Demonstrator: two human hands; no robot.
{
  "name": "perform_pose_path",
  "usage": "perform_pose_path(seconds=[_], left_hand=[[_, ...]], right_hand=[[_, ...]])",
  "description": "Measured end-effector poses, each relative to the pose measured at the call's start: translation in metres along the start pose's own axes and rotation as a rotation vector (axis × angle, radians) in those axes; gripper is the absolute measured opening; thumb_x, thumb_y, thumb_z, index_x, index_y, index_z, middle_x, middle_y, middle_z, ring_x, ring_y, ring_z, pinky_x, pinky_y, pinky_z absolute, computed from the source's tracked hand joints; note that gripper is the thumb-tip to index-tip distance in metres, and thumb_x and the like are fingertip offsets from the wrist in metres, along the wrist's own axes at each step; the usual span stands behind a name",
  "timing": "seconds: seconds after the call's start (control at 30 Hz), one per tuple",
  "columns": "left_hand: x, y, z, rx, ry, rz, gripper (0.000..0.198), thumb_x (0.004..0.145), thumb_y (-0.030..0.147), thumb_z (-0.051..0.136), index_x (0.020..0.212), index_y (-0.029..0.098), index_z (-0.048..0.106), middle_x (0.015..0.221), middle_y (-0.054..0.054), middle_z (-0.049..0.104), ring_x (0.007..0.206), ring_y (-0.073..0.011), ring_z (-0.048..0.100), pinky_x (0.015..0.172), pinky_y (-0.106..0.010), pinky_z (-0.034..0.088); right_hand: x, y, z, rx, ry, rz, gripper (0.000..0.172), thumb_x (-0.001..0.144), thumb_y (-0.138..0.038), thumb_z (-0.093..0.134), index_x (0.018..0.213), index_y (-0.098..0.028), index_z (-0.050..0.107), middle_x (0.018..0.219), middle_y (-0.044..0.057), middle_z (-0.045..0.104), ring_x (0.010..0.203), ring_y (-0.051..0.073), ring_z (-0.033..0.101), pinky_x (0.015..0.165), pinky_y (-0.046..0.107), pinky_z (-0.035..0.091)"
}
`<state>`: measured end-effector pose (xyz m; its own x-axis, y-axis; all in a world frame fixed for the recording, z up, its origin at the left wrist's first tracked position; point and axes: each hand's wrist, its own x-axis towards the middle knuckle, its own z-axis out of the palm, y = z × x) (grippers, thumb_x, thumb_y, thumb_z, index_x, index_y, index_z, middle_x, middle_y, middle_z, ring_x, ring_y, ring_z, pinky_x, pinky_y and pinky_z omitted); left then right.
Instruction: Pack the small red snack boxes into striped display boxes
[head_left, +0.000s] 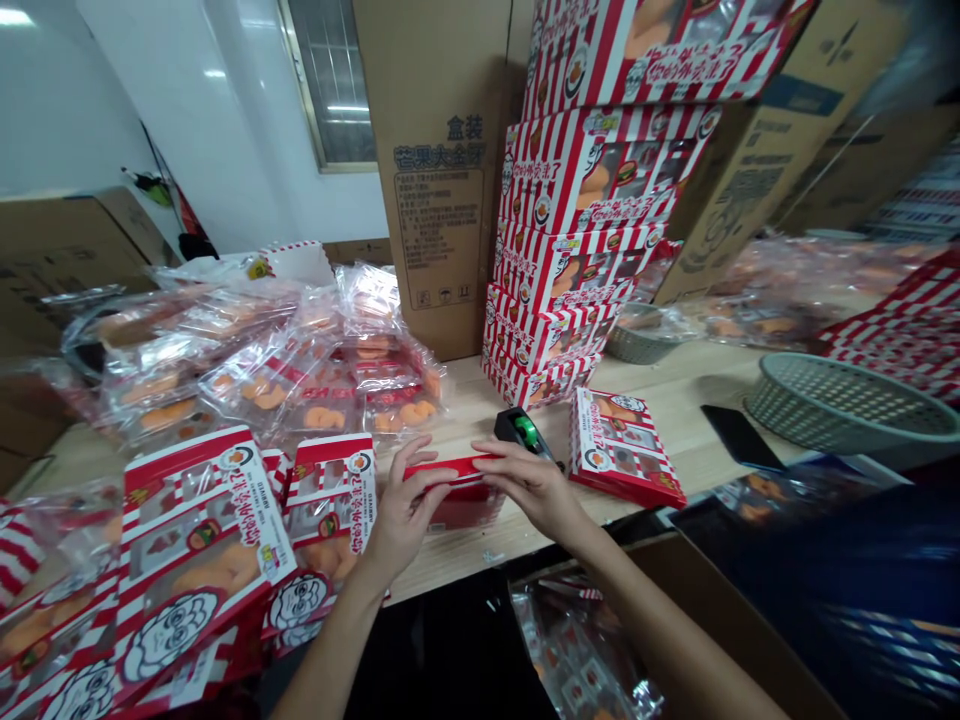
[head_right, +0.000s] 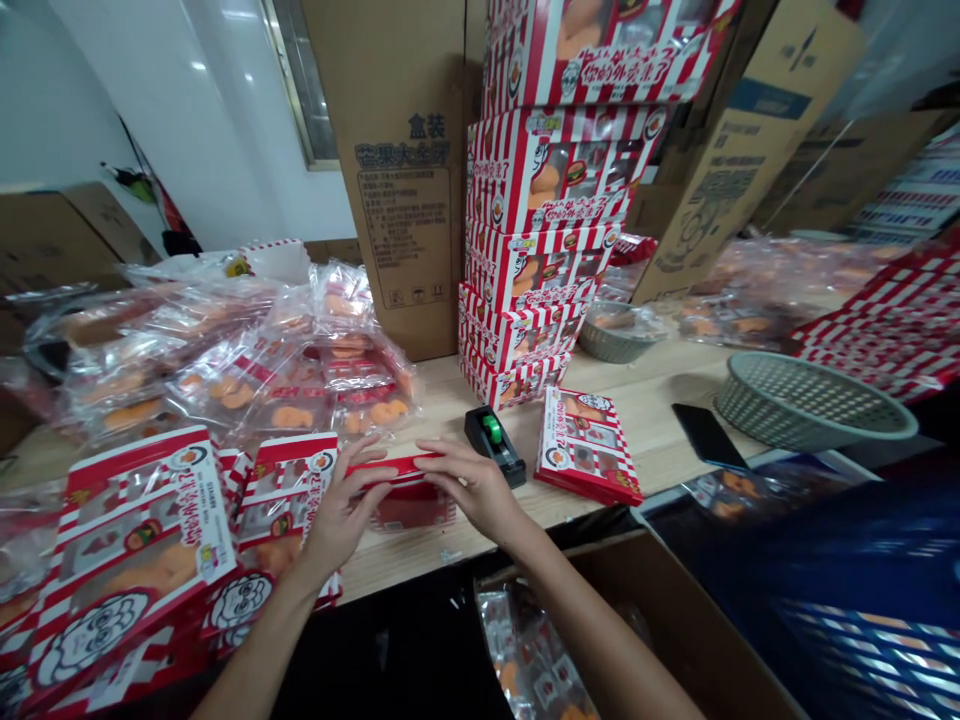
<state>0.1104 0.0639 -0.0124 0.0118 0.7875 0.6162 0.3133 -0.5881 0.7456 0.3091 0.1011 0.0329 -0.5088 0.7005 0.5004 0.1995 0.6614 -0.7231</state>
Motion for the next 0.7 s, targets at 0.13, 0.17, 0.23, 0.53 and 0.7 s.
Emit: perform_pose_path(seconds=[0.13, 0.17, 0.23, 0.53, 0.7], left_hand=[[0.000, 0.000, -0.001, 0.008, -0.004, 0.010, 0.017, 0.084, 0.019, 0.051, 0.093, 0.026, 0.063, 0.129, -0.005, 0.039, 0.109, -0.0169, 0.051, 0.093, -0.037, 0.042], [0.001, -0.001, -0.001, 0.011, 0.000, 0.015, 0.016, 0.084, 0.019, 0.051, 0.093, 0.026, 0.062, 0.129, -0.005, 0.040, 0.108, -0.0168, 0.051, 0.092, -0.037, 0.043], [0.003, -0.002, 0.000, 0.029, 0.002, 0.028, 0.016, 0.084, 0.018, 0.052, 0.094, 0.025, 0.062, 0.128, -0.005, 0.041, 0.107, -0.0165, 0.052, 0.091, -0.036, 0.044], [0.010, -0.004, 0.008, 0.357, 0.079, 0.205, 0.019, 0.081, 0.018, 0.055, 0.097, 0.027, 0.061, 0.130, -0.004, 0.038, 0.118, -0.0214, 0.038, 0.097, -0.044, 0.036], [0.023, -0.001, 0.018, 0.432, 0.121, 0.260, 0.016, 0.081, 0.018, 0.056, 0.093, 0.025, 0.064, 0.127, -0.005, 0.044, 0.118, -0.0222, 0.035, 0.097, -0.044, 0.034]], right_hand=[[-0.003, -0.001, 0.000, 0.218, 0.029, 0.114, 0.015, 0.083, -0.025, 0.057, 0.094, -0.026, 0.066, 0.117, 0.006, 0.059, 0.109, 0.018, 0.054, 0.094, 0.035, 0.042], [-0.002, 0.000, 0.000, 0.290, 0.055, 0.141, 0.012, 0.082, -0.026, 0.058, 0.090, -0.025, 0.066, 0.114, 0.006, 0.061, 0.107, 0.018, 0.055, 0.092, 0.035, 0.043], [-0.001, 0.002, 0.000, 0.391, 0.110, 0.165, 0.006, 0.080, -0.026, 0.061, 0.083, -0.024, 0.066, 0.107, 0.005, 0.064, 0.102, 0.018, 0.058, 0.090, 0.035, 0.044], [-0.004, 0.004, 0.001, -0.012, 0.129, -0.062, 0.013, 0.077, -0.019, 0.064, 0.088, -0.025, 0.068, 0.096, 0.004, 0.068, 0.093, 0.018, 0.063, 0.098, 0.041, 0.038], [-0.006, 0.007, 0.003, -0.101, 0.068, -0.146, 0.025, 0.082, -0.015, 0.057, 0.103, -0.026, 0.064, 0.116, 0.006, 0.060, 0.105, 0.017, 0.056, 0.090, 0.031, 0.045]])
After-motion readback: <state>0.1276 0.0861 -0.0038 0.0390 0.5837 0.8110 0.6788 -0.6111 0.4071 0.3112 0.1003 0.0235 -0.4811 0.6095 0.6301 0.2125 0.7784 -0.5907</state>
